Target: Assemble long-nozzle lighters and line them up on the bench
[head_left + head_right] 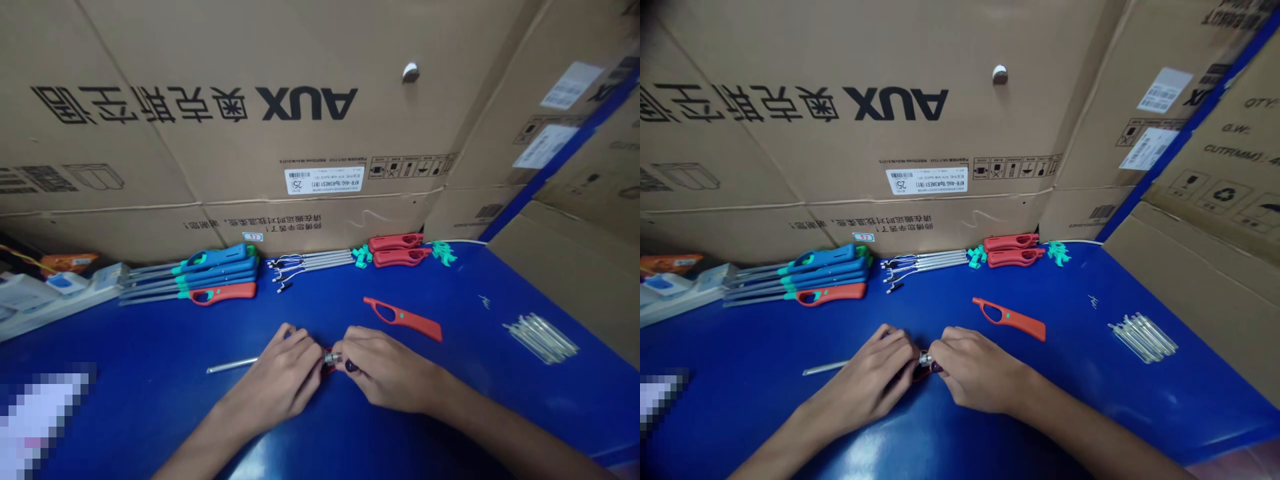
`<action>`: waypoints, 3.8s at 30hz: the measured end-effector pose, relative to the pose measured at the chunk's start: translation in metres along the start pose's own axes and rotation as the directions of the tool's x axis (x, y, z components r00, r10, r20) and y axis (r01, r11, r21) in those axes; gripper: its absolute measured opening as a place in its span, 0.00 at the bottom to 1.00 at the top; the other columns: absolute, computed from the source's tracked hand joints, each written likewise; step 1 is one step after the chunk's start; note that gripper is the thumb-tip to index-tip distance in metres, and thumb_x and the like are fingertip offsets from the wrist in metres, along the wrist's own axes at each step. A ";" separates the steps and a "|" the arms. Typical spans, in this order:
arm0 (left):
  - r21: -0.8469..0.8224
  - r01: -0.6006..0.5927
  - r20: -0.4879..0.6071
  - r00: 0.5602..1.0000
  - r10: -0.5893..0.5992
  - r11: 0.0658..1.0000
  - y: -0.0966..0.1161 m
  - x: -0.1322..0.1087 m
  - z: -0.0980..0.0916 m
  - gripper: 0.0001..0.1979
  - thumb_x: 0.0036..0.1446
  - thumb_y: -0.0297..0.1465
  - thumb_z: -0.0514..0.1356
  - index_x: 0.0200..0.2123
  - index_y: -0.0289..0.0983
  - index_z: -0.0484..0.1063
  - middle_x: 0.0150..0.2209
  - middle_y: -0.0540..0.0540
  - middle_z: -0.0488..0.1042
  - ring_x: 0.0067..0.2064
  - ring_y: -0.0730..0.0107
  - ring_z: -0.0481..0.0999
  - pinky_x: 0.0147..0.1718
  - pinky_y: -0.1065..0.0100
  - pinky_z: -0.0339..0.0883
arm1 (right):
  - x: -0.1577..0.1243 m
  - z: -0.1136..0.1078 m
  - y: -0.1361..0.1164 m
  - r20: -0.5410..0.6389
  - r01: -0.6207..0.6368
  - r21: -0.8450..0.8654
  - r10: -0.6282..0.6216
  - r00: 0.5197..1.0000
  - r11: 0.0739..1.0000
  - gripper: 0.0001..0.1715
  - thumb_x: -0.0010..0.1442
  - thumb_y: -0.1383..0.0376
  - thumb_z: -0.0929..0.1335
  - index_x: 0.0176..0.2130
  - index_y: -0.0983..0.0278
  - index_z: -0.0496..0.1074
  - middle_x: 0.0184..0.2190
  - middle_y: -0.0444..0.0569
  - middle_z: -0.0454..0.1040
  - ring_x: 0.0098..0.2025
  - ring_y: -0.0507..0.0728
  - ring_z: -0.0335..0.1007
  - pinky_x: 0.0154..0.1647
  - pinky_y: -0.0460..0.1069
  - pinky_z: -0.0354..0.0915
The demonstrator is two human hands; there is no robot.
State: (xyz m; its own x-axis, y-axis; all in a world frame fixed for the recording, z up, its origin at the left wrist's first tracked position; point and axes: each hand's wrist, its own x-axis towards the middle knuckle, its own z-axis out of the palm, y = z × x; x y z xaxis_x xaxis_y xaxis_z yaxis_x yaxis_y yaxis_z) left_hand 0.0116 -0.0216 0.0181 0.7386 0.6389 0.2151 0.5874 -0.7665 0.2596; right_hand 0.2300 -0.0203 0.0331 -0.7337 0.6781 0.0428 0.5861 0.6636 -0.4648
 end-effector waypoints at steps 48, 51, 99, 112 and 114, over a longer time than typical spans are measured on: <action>-0.117 0.188 0.206 0.965 -0.162 0.975 -0.031 -0.015 -0.024 0.09 0.56 0.30 0.59 0.41 0.41 0.73 0.42 0.46 0.74 0.45 0.61 0.73 0.45 0.61 0.66 | -0.064 -0.005 0.029 -0.352 -0.385 0.039 0.373 0.858 0.922 0.23 0.64 0.59 0.64 0.23 0.59 0.50 0.21 0.41 0.60 0.23 0.52 0.56 0.26 0.47 0.56; -0.125 0.212 0.242 0.954 -0.178 0.969 -0.038 -0.020 -0.028 0.08 0.54 0.29 0.61 0.39 0.41 0.73 0.40 0.48 0.75 0.43 0.62 0.74 0.42 0.63 0.66 | -0.022 -0.008 0.006 -0.150 -0.213 0.014 0.212 0.966 0.977 0.16 0.59 0.66 0.68 0.27 0.61 0.56 0.30 0.43 0.66 0.32 0.53 0.61 0.34 0.47 0.59; -0.011 0.052 -0.167 0.985 -0.054 0.999 -0.033 -0.020 -0.028 0.04 0.60 0.27 0.55 0.35 0.37 0.70 0.30 0.48 0.73 0.32 0.66 0.72 0.39 0.61 0.66 | 0.006 0.040 0.005 -0.308 -0.093 -0.082 0.063 0.949 0.992 0.09 0.55 0.73 0.64 0.29 0.60 0.59 0.27 0.40 0.65 0.24 0.51 0.60 0.27 0.47 0.54; -0.733 0.195 -0.479 0.531 -0.699 0.651 -0.034 -0.014 -0.035 0.06 0.52 0.32 0.67 0.32 0.38 0.74 0.29 0.51 0.77 0.28 0.70 0.76 0.31 0.69 0.75 | 0.004 0.016 0.014 -0.674 0.094 0.207 0.072 0.735 0.974 0.21 0.59 0.70 0.68 0.25 0.60 0.51 0.32 0.46 0.71 0.31 0.51 0.67 0.32 0.47 0.63; -0.878 0.119 -0.349 0.502 -0.791 0.463 -0.035 -0.010 -0.029 0.11 0.47 0.34 0.70 0.32 0.37 0.75 0.30 0.49 0.79 0.30 0.67 0.79 0.34 0.66 0.77 | 0.009 0.017 0.012 -0.638 0.109 0.171 0.026 0.769 0.979 0.19 0.59 0.69 0.68 0.26 0.60 0.53 0.34 0.48 0.73 0.34 0.53 0.68 0.34 0.48 0.65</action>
State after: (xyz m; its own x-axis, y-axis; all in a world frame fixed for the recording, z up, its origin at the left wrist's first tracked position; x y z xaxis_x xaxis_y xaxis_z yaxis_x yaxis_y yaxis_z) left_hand -0.0261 0.0007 0.0339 -0.2094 0.9501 0.2314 0.0695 -0.2215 0.9727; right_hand 0.2250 -0.0116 0.0132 -0.3297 0.7407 0.5854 0.4350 0.6695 -0.6021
